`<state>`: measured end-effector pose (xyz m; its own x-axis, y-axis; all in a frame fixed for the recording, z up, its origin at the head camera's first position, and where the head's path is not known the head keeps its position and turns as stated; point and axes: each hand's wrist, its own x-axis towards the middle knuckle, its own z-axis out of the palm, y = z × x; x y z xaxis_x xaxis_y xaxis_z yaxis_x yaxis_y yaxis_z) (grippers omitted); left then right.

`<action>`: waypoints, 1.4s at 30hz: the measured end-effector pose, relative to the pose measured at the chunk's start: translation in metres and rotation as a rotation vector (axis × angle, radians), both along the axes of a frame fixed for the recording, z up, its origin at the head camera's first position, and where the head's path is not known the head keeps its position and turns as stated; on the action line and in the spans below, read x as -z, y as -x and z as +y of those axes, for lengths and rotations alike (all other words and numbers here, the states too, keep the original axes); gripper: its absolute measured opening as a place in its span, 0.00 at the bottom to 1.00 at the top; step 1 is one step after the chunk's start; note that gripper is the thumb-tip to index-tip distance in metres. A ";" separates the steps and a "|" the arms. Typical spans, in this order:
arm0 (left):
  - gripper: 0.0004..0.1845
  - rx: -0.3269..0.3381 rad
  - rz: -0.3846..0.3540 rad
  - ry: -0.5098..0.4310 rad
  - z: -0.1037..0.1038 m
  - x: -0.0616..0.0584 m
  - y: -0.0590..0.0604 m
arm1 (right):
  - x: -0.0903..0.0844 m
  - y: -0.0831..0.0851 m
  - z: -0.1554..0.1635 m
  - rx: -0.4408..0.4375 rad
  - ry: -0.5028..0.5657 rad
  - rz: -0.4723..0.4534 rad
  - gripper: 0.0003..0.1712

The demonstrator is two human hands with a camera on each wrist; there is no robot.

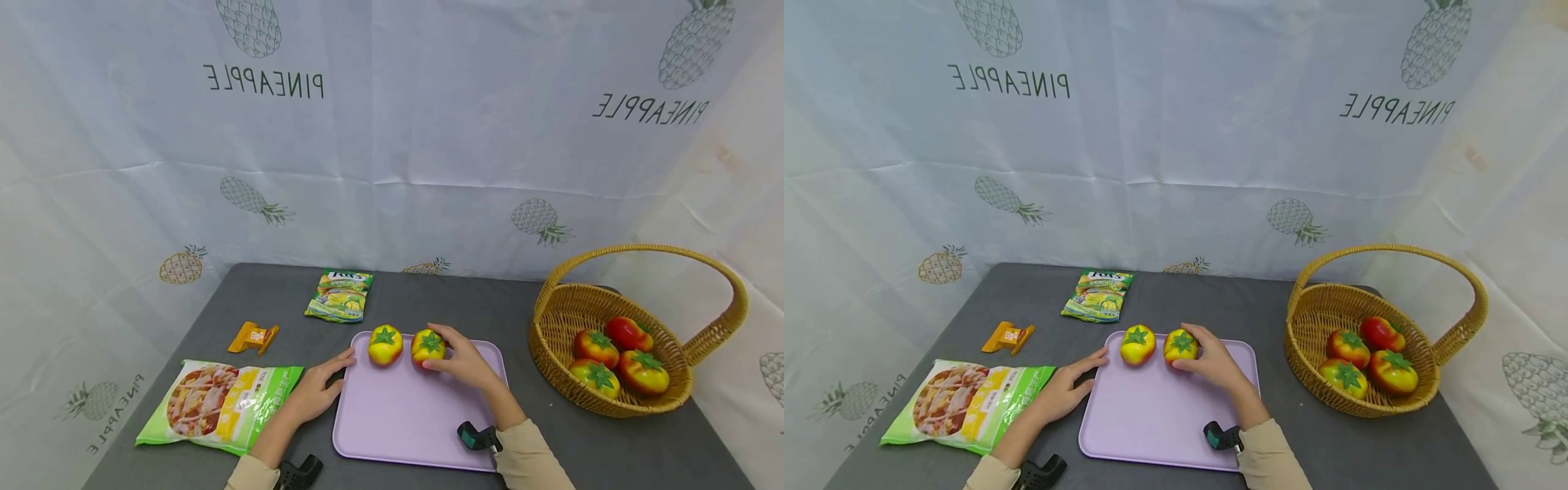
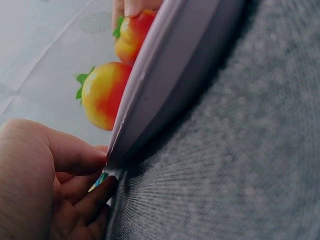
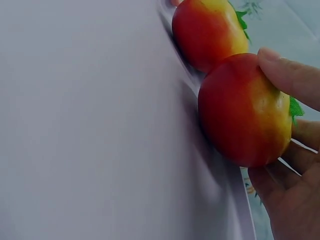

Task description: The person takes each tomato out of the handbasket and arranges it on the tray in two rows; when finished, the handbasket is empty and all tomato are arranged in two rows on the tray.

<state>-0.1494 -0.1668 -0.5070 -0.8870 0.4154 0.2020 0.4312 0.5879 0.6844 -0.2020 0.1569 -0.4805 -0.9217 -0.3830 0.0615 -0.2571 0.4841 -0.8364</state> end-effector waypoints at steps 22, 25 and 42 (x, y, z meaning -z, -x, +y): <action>0.22 -0.004 -0.003 -0.004 0.000 0.001 -0.001 | 0.000 0.003 -0.002 0.015 0.006 -0.019 0.44; 0.22 -0.005 0.001 -0.007 0.000 0.001 -0.001 | 0.001 0.003 -0.002 0.012 -0.003 -0.013 0.44; 0.22 -0.001 0.011 -0.006 0.000 0.000 0.000 | -0.001 0.003 -0.002 0.010 -0.022 -0.009 0.45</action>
<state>-0.1491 -0.1666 -0.5070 -0.8850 0.4134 0.2140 0.4381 0.5842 0.6832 -0.2047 0.1548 -0.4791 -0.9259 -0.3752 0.0449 -0.2447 0.5047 -0.8279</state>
